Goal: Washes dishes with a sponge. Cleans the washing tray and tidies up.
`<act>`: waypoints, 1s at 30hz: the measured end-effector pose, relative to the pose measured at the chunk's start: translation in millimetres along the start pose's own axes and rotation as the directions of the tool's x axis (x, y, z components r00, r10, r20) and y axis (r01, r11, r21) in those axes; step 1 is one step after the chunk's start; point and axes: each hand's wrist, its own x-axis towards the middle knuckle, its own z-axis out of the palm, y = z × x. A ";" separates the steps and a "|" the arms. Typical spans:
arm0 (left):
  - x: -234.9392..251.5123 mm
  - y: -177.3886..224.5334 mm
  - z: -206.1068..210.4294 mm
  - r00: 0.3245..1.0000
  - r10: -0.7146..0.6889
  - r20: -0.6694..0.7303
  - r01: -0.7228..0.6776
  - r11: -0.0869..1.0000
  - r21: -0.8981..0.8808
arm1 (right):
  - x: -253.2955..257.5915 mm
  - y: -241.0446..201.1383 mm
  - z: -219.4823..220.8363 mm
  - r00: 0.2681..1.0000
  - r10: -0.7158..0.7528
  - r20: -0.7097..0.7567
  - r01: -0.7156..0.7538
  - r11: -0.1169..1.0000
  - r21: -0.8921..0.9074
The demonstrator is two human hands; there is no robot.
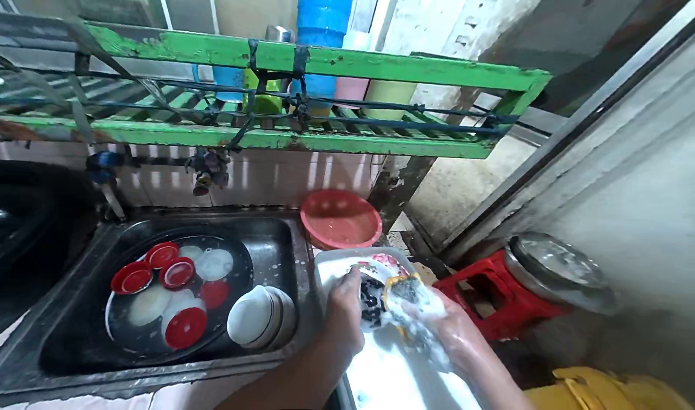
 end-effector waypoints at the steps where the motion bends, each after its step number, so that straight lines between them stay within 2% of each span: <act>1: 0.3 -2.2 0.2 1.000 0.020 0.012 -0.020 0.999 0.038 | 5.1 3.9 4.9 0.999 0.001 -0.042 -0.003 0.999 -0.052; 4: 5.3 2.2 -1.9 0.997 0.080 -0.022 -0.077 0.989 0.130 | 7.2 19.0 20.2 0.990 -0.102 -0.094 0.089 0.987 -0.131; 6: 8.3 8.5 -6.8 0.994 0.096 -0.054 -0.087 0.985 0.151 | 3.0 26.1 21.2 0.990 -0.140 -0.034 0.135 0.982 -0.130; 8: 5.9 14.0 -11.8 0.996 0.083 -0.041 -0.076 0.986 0.148 | 1.5 23.2 13.9 0.996 -0.082 0.019 0.084 0.990 -0.110; 10: 2.0 14.8 -12.1 0.998 0.063 0.003 -0.063 0.986 0.153 | 3.2 16.4 7.3 1.000 -0.015 0.001 0.015 0.993 -0.119; 12: 3.0 17.0 -12.3 0.995 0.085 0.047 -0.093 0.974 0.207 | 4.9 8.7 11.6 0.998 -0.048 -0.050 0.039 0.984 -0.171; 13: 5.3 17.4 -13.7 0.994 0.101 0.048 -0.110 0.964 0.242 | 2.1 7.1 19.2 0.987 -0.141 -0.071 0.122 0.967 -0.225; 14: 8.2 17.1 -16.0 0.993 0.109 0.038 -0.115 0.955 0.274 | -2.7 8.4 28.9 0.950 -0.300 -0.086 0.264 0.919 -0.293; 16: 13.2 21.0 -23.7 0.995 0.100 0.026 -0.103 0.946 0.308 | -8.7 14.6 47.9 0.772 -0.632 -0.070 0.564 0.732 -0.382; 17: 14.5 24.4 -30.6 0.994 0.106 0.015 -0.105 0.939 0.326 | -9.8 16.6 52.3 0.709 -0.705 -0.012 0.651 0.660 -0.374; 18: 14.7 29.5 -39.6 0.993 0.117 0.004 -0.111 0.929 0.352 | -12.8 15.4 51.8 0.704 -0.705 0.083 0.687 0.645 -0.335; 20: 13.3 42.0 -63.7 0.982 0.190 -0.009 -0.171 0.905 0.389 | -17.7 12.9 42.4 0.780 -0.551 0.298 0.624 0.726 -0.289; 22: 24.4 53.4 -106.4 0.937 0.347 -0.041 -0.274 0.802 0.531 | -15.4 25.9 33.3 0.841 -0.381 0.384 0.514 0.785 -0.347; 23: 33.3 60.5 -134.2 0.910 0.408 -0.078 -0.272 0.726 0.631 | -13.8 35.6 28.4 0.870 -0.284 0.404 0.446 0.802 -0.397; 24: 41.4 65.1 -166.9 0.882 0.461 -0.103 -0.239 0.625 0.743 | -12.7 45.1 24.4 0.886 -0.194 0.420 0.388 0.807 -0.445; 25: 48.0 67.6 -201.2 0.868 0.479 -0.131 -0.147 0.501 0.853 | -13.4 53.2 22.6 0.894 -0.122 0.431 0.342 0.809 -0.478; 27: 50.2 76.3 -248.8 0.876 0.388 -0.285 0.152 0.339 0.929 | -19.9 63.3 28.5 0.903 -0.063 0.426 0.288 0.824 -0.488; 28: 50.8 79.4 -258.3 0.863 0.341 -0.373 0.270 0.312 0.911 | -24.0 66.7 35.0 0.902 -0.071 0.426 0.293 0.825 -0.483; 29: 52.0 79.8 -257.9 0.851 0.322 -0.415 0.319 0.311 0.895 | -27.5 68.3 41.5 0.896 -0.080 0.438 0.312 0.814 -0.490; 30: 54.4 76.6 -247.8 0.853 0.346 -0.392 0.284 0.323 0.903 | -28.6 71.7 46.8 0.887 -0.081 0.454 0.334 0.792 -0.511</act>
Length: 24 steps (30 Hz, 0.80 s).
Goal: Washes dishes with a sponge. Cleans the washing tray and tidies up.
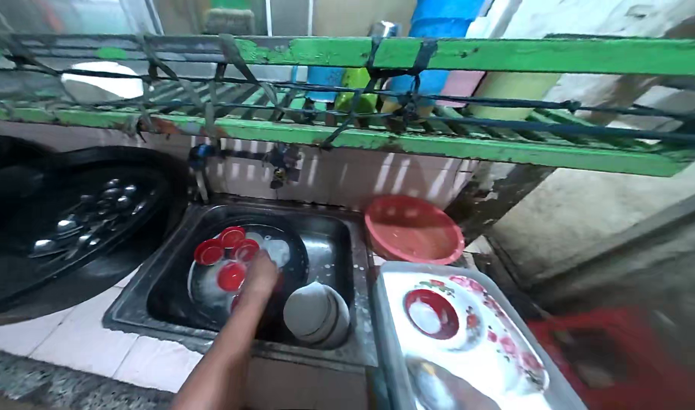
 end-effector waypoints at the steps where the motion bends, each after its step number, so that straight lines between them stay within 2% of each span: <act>1: -7.5 17.0 10.0 0.996 0.086 -0.010 -0.087 0.995 -0.044 | 0.7 0.3 4.9 1.000 -0.019 0.017 0.019 0.999 -0.047; 3: -35.7 68.7 41.1 0.940 0.340 0.022 -0.337 0.937 -0.085 | 3.0 -1.5 8.8 0.991 -0.008 0.130 0.030 0.985 -0.168; 4: -57.3 98.0 58.0 0.874 0.474 0.106 -0.464 0.880 -0.107 | 5.1 -3.3 9.5 0.978 0.025 0.209 0.022 0.975 -0.223; 5: -80.9 124.0 75.1 0.761 0.616 0.204 -0.607 0.787 -0.110 | 6.1 -6.5 9.7 0.963 0.056 0.263 0.020 0.961 -0.277; 6: -103.4 143.5 89.3 0.603 0.742 0.293 -0.747 0.654 -0.121 | 6.3 -10.2 10.3 0.953 0.080 0.293 0.022 0.943 -0.332; 7: -120.1 158.6 102.4 0.451 0.795 0.405 -0.842 0.530 -0.103 | 6.1 -12.8 11.6 0.950 0.092 0.298 0.027 0.927 -0.373; 8: -129.6 170.2 115.7 0.391 0.768 0.507 -0.871 0.487 -0.067 | 6.5 -14.1 12.6 0.947 0.113 0.300 0.018 0.916 -0.401; 9: -133.7 177.8 127.7 0.396 0.718 0.572 -0.872 0.490 -0.011 | 7.3 -13.6 13.5 0.948 0.128 0.292 0.003 0.913 -0.409; 11: -130.4 185.8 145.8 0.438 0.661 0.609 -0.858 0.509 0.065 | 6.0 -8.8 11.9 0.961 0.106 0.256 -0.009 0.935 -0.354; 13: -123.9 190.7 149.2 0.462 0.635 0.620 -0.822 0.569 0.029 | -0.3 2.4 8.0 0.985 0.003 0.174 0.029 0.984 -0.176; 15: -111.7 196.6 145.1 0.510 0.625 0.591 -0.699 0.702 -0.140 | -9.0 15.8 2.7 0.996 -0.085 -0.024 0.088 0.984 0.153; 17: -103.3 195.9 139.3 0.609 0.590 0.530 -0.371 0.803 -0.467 | -20.1 21.3 -7.1 0.970 0.034 -0.242 0.083 0.886 0.456; 18: -105.0 193.7 136.1 0.640 0.556 0.531 -0.168 0.775 -0.609 | -25.6 23.4 -13.5 0.931 0.121 -0.345 0.091 0.837 0.539; 20: -123.7 188.7 129.9 0.624 0.537 0.567 0.115 0.654 -0.747 | -31.3 19.9 -28.6 0.821 0.215 -0.530 0.159 0.804 0.574; 22: -162.4 185.3 121.7 0.592 0.585 0.555 0.217 0.547 -0.809 | -26.2 16.3 -39.4 0.747 0.111 -0.656 0.277 0.845 0.458; 24: -203.0 182.7 111.0 0.570 0.635 0.521 0.184 0.520 -0.834 | -16.7 6.6 -46.1 0.758 0.055 -0.650 0.228 0.911 0.343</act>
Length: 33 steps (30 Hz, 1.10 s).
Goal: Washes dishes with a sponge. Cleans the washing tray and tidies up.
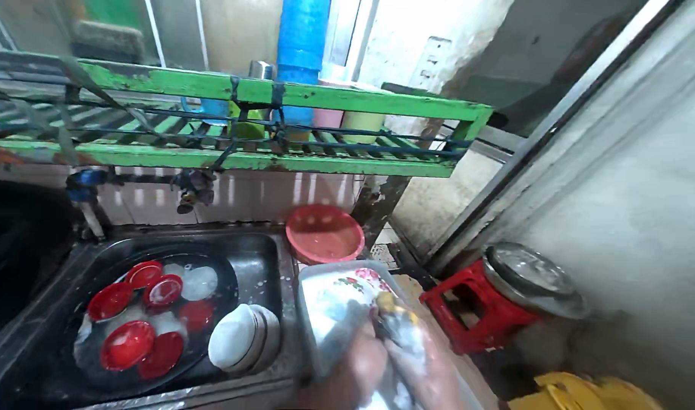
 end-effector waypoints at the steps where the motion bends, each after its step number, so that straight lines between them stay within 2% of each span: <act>1: -8.8 -1.2 8.0 1.000 0.016 -0.002 -0.015 0.997 0.074 | 6.9 -2.2 2.4 0.997 0.082 0.005 -0.082 0.997 -0.012; 3: -15.6 -2.6 5.6 0.996 0.049 0.078 -0.067 0.964 0.257 | 26.5 5.1 -0.2 0.945 0.323 0.051 -0.326 0.927 0.187; 5: -21.0 -0.3 -1.7 0.981 0.119 0.152 -0.169 0.912 0.373 | 40.5 16.3 0.1 0.899 0.410 0.152 -0.434 0.793 0.428; 6: -22.3 0.3 -5.6 0.975 0.163 0.154 -0.211 0.895 0.392 | 41.3 16.6 3.9 0.896 0.419 0.149 -0.439 0.784 0.439; 7: -21.6 1.9 -10.2 0.974 0.184 0.134 -0.223 0.885 0.408 | 38.4 11.7 9.9 0.910 0.404 0.090 -0.409 0.843 0.349; 9: -18.0 10.0 -21.8 0.982 0.171 0.082 -0.189 0.859 0.476 | 24.0 -3.9 24.0 0.973 0.232 -0.001 -0.232 0.973 0.002; 10: -16.7 14.8 -27.3 0.983 0.167 0.081 -0.185 0.836 0.517 | 14.4 -11.8 30.5 0.990 0.140 -0.020 -0.141 0.988 -0.069; 11: -16.7 17.5 -32.7 0.980 0.165 0.108 -0.197 0.828 0.524 | 8.9 -11.7 34.3 0.995 0.098 -0.030 -0.099 0.994 -0.044; 13: -17.8 15.4 -41.0 0.968 0.161 0.191 -0.227 0.884 0.407 | 16.6 3.1 30.2 0.979 0.206 -0.006 -0.200 0.956 0.213; 14: -17.6 11.1 -40.7 0.960 0.205 0.191 -0.254 0.922 0.290 | 23.5 7.3 25.6 0.966 0.259 0.026 -0.250 0.894 0.372; 16: -13.3 3.6 -36.6 0.956 0.286 0.064 -0.288 0.958 0.016 | 27.0 6.4 27.1 0.959 0.284 -0.009 -0.237 0.818 0.523; 18: -5.9 2.7 -33.2 0.954 0.274 -0.126 -0.296 0.927 -0.231 | 16.0 -0.7 44.4 0.968 0.201 -0.152 -0.105 0.870 0.481; 20: -2.9 8.4 -33.5 0.949 0.243 -0.202 -0.300 0.893 -0.335 | 6.8 -4.9 58.3 0.961 0.156 -0.229 -0.029 0.878 0.477; 22: -4.9 6.0 -36.3 0.958 0.224 -0.178 -0.271 0.911 -0.312 | 10.5 3.0 54.9 0.955 0.201 -0.218 -0.067 0.862 0.503; 23: -6.2 3.1 -36.8 0.964 0.211 -0.163 -0.251 0.926 -0.283 | 16.9 11.1 49.5 0.957 0.223 -0.183 -0.118 0.882 0.455; 25: -7.5 -0.6 -33.0 0.971 0.152 -0.183 -0.194 0.951 -0.240 | 31.4 9.5 42.8 0.974 0.204 -0.100 -0.180 0.962 0.207; 26: -7.5 -0.3 -28.5 0.969 0.112 -0.219 -0.166 0.955 -0.244 | 32.7 -0.5 43.9 0.988 0.135 -0.076 -0.133 0.991 0.022; 27: -6.8 1.0 -23.4 0.960 0.083 -0.268 -0.157 0.950 -0.269 | 29.5 -10.3 47.3 0.998 0.009 -0.054 -0.018 0.986 -0.164; 28: -5.3 3.4 -18.9 0.947 0.061 -0.317 -0.166 0.934 -0.316 | 24.6 -11.3 52.1 0.984 -0.172 -0.050 0.151 0.946 -0.288; 29: -2.5 7.3 -15.7 0.931 0.030 -0.365 -0.183 0.902 -0.392 | 21.2 -6.1 57.1 0.937 -0.344 -0.059 0.306 0.890 -0.339; 30: 0.3 12.3 -15.3 0.917 -0.011 -0.400 -0.200 0.854 -0.481 | 18.5 2.1 61.9 0.883 -0.464 -0.076 0.417 0.847 -0.330; 31: 1.5 18.9 -16.9 0.907 -0.047 -0.419 -0.214 0.804 -0.555 | 14.3 10.5 66.2 0.851 -0.516 -0.093 0.479 0.838 -0.261; 32: 1.2 25.8 -18.9 0.900 -0.072 -0.429 -0.222 0.772 -0.595 | 8.3 15.9 69.2 0.863 -0.495 -0.098 0.481 0.866 -0.137; 33: -0.5 30.9 -20.6 0.901 -0.087 -0.426 -0.222 0.749 -0.624 | 3.0 16.1 71.2 0.904 -0.412 -0.117 0.419 0.907 0.043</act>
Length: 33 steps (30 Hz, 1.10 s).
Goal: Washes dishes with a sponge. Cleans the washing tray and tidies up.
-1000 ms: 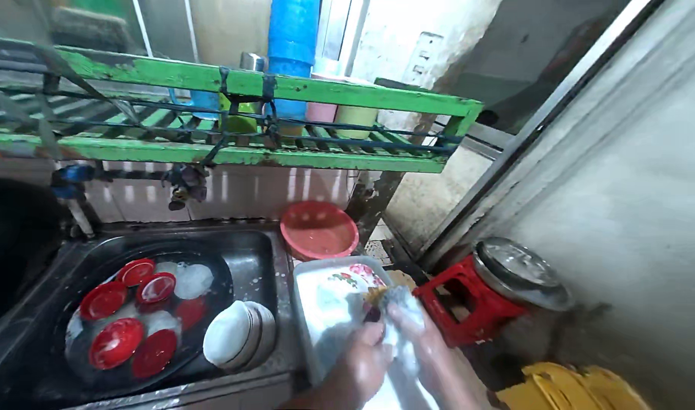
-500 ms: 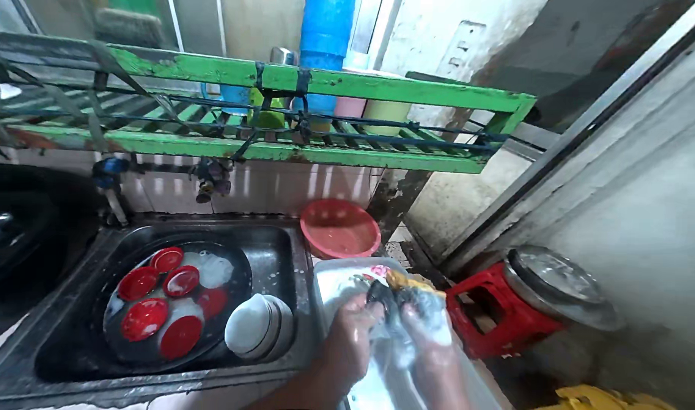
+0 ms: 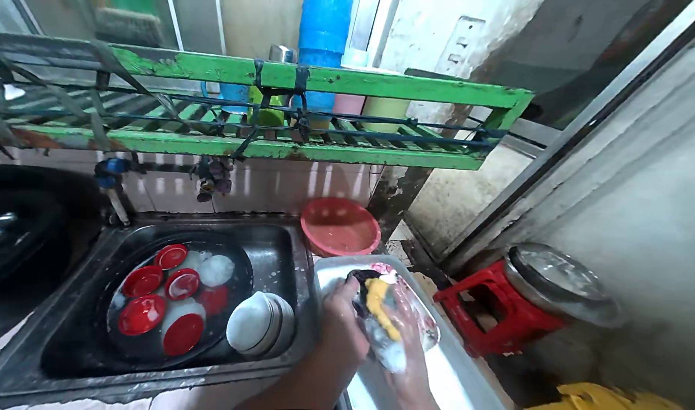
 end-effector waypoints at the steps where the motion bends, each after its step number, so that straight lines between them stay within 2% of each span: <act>1: -2.4 2.8 0.0 1.000 -0.016 0.006 0.016 1.000 -0.022 | -0.3 -6.9 2.5 0.985 0.153 -0.075 -0.138 0.974 0.180; 2: -5.3 3.2 -2.0 0.999 -0.029 0.015 0.030 0.999 -0.039 | 2.9 -15.0 3.0 0.934 0.319 -0.159 -0.269 0.923 0.274; 3: -8.1 1.7 -4.2 0.999 -0.032 0.017 0.032 0.999 -0.030 | 5.8 -18.2 -3.6 0.879 0.449 -0.163 -0.380 0.864 0.330; 5: -12.0 -3.6 -11.0 0.998 -0.001 0.063 -0.005 0.996 0.094 | 20.1 -9.6 -19.8 0.822 0.557 -0.120 -0.495 0.802 0.333; 7: -12.3 -7.1 -20.0 0.978 0.076 0.194 -0.147 0.912 0.383 | 35.2 -3.6 -30.8 0.838 0.545 -0.010 -0.541 0.833 0.118; 9: -13.7 -9.5 -21.3 0.958 0.079 0.276 -0.243 0.739 0.629 | 42.6 -22.0 -32.7 0.878 0.468 0.106 -0.438 0.871 -0.221; 10: -15.4 -8.5 -20.1 0.949 0.072 0.308 -0.274 0.670 0.690 | 42.0 -30.2 -31.5 0.908 0.401 0.121 -0.352 0.888 -0.296; 11: -16.6 -6.5 -19.5 0.935 0.080 0.345 -0.314 0.638 0.703 | 41.2 -30.3 -31.4 0.920 0.374 0.114 -0.334 0.904 -0.266; 12: -17.4 -4.4 -19.8 0.915 0.105 0.390 -0.361 0.648 0.671 | 40.7 -24.6 -33.3 0.903 0.419 0.096 -0.407 0.906 -0.118; 13: -18.1 -2.4 -20.3 0.886 0.143 0.442 -0.409 0.690 0.597 | 40.0 -18.5 -36.1 0.866 0.494 0.081 -0.501 0.857 0.126; 14: -19.1 0.3 -18.8 0.854 0.190 0.484 -0.447 0.744 0.496 | 38.9 -17.3 -38.8 0.815 0.575 0.077 -0.560 0.745 0.362; 15: -19.5 3.3 -16.1 0.836 0.225 0.501 -0.453 0.798 0.398 | 39.2 -19.7 -40.2 0.785 0.615 0.079 -0.557 0.643 0.526; 16: -18.8 4.1 -14.9 0.837 0.231 0.495 -0.429 0.839 0.335 | 40.2 -22.7 -41.1 0.781 0.623 0.054 -0.529 0.613 0.587; 17: -17.4 1.8 -17.0 0.854 0.203 0.479 -0.384 0.867 0.317 | 42.5 -27.1 -42.7 0.805 0.594 0.002 -0.504 0.681 0.531; 18: -14.8 -0.2 -21.1 0.881 0.125 0.457 -0.306 0.886 0.348 | 46.5 -31.8 -45.1 0.852 0.522 -0.044 -0.475 0.806 0.354; 19: -12.4 -0.8 -24.5 0.906 -0.005 0.422 -0.180 0.900 0.397 | 51.5 -36.7 -48.0 0.911 0.410 -0.049 -0.406 0.910 0.083; 20: -12.4 -1.6 -24.4 0.924 -0.147 0.354 -0.015 0.909 0.416 | 53.5 -42.3 -50.8 0.962 0.274 0.011 -0.267 0.944 -0.192; 21: -12.7 -4.5 -23.2 0.922 -0.252 0.293 0.132 0.918 0.374 | 51.1 -43.8 -51.1 0.984 0.141 0.105 -0.094 0.925 -0.368; 22: -12.4 -6.8 -21.5 0.912 -0.319 0.258 0.234 0.921 0.313 | 46.2 -43.3 -49.6 0.984 0.044 0.174 0.036 0.901 -0.433; 23: -10.9 -7.0 -21.7 0.901 -0.352 0.253 0.289 0.923 0.256 | 40.2 -42.3 -46.4 0.983 0.004 0.183 0.076 0.902 -0.425; 24: -8.4 -5.6 -22.0 0.901 -0.357 0.247 0.307 0.926 0.217 | 35.4 -41.0 -43.6 0.985 0.073 0.154 -0.015 0.938 -0.347; 25: -4.9 -2.2 -21.9 0.909 -0.346 0.232 0.300 0.930 0.215 | 33.7 -38.5 -41.4 0.971 0.216 0.106 -0.194 0.963 -0.189; 26: -1.3 2.2 -21.6 0.923 -0.322 0.210 0.268 0.931 0.246 | 34.5 -33.5 -40.8 0.920 0.385 0.073 -0.388 0.921 0.032; 27: 1.3 6.3 -22.2 0.940 -0.276 0.199 0.210 0.931 0.298 | 35.7 -28.6 -42.1 0.856 0.512 0.074 -0.513 0.822 0.246; 28: 3.3 10.4 -23.6 0.952 -0.210 0.220 0.120 0.924 0.363 | 36.5 -26.0 -46.2 0.792 0.601 0.104 -0.590 0.712 0.380; 29: 5.2 14.7 -25.6 0.947 -0.133 0.292 -0.013 0.894 0.449 | 37.4 -26.2 -51.6 0.734 0.665 0.138 -0.650 0.629 0.427; 31: 7.9 19.7 -27.1 0.866 0.031 0.498 -0.362 0.726 0.584 | 36.9 -25.8 -59.4 0.648 0.744 0.166 -0.749 0.582 0.317; 33: 4.6 12.6 -26.4 0.731 0.106 0.674 -0.638 0.453 0.622 | 35.9 -23.6 -58.2 0.578 0.797 0.176 -0.815 0.574 0.079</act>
